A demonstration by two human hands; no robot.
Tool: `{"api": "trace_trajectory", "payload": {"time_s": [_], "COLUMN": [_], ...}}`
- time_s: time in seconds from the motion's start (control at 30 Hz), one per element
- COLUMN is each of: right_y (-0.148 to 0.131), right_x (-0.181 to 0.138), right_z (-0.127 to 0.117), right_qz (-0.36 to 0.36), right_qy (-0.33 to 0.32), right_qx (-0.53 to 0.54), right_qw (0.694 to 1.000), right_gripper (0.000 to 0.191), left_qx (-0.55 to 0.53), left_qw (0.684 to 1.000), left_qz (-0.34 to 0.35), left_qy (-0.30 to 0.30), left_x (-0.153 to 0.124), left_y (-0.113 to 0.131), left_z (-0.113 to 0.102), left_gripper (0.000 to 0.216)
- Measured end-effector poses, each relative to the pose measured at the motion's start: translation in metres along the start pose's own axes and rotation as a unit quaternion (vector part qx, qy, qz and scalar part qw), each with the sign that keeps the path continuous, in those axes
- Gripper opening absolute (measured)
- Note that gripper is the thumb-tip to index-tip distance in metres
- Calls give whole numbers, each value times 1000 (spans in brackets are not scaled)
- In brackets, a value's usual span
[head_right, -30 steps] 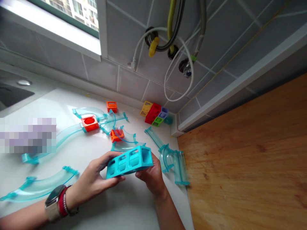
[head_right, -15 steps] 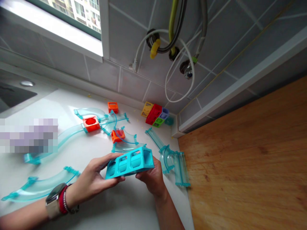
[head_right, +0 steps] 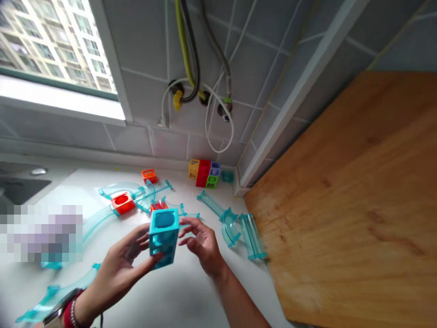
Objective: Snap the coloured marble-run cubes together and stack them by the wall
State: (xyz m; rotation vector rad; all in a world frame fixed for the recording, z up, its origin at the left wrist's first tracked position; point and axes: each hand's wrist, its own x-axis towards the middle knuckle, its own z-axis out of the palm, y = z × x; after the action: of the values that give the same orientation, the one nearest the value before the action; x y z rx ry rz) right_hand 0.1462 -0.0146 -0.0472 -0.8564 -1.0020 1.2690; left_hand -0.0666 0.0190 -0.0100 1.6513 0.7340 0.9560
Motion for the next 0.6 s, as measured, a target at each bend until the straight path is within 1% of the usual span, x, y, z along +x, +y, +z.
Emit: {"api": "trace_trajectory", "payload": {"time_s": [0.07,0.1,0.17,0.2,0.23,0.27,0.3,0.33,0.4,0.47,0.5,0.6], "right_y": [2,3,5,6,8,9,11,12,14,15,14,15], "right_x": [1,2,2,3,3,4,4,5,7,9,9,10], "right_z": [-2,-3,-5,-5,-5,-5,-5,-5,-5,-6,-5,-5], "right_qz": [-2,2,12,16,17,17,17,17,21,29,31,39], "right_qy": [9,11,8,8,11,17,24,32,42,41,40,30], "right_qx": [25,32,42,45,46,47,47,48,49,50,49,50], "right_qw": [1000,999,999,999,999,999,998,998,998,998,997,998], "right_gripper": [54,50,45,44,43,41,40,39,39,41,42,43], "left_qx": [-30,-35,-38,-46,-60,-74,-75,-74,-68,-59,-55,-39], "left_qw": [999,999,998,998,998,996,996,995,993,990,988,982], "left_qz": [-5,2,12,9,-9,-34,-50,-64,-97,-129,-144,-183], "left_qy": [19,34,42,32,17,18,14,13,16,20,20,22], "left_x": [17,31,66,88,110,132,154,173,205,224,229,234], "left_y": [20,30,45,49,49,47,42,34,15,-6,-17,-42], "left_z": [-8,-13,-22,-26,-29,-30,-31,-31,-26,-19,-15,-4], "left_gripper": [38,36,37,44,52,58,56,52,38,25,23,25]}}
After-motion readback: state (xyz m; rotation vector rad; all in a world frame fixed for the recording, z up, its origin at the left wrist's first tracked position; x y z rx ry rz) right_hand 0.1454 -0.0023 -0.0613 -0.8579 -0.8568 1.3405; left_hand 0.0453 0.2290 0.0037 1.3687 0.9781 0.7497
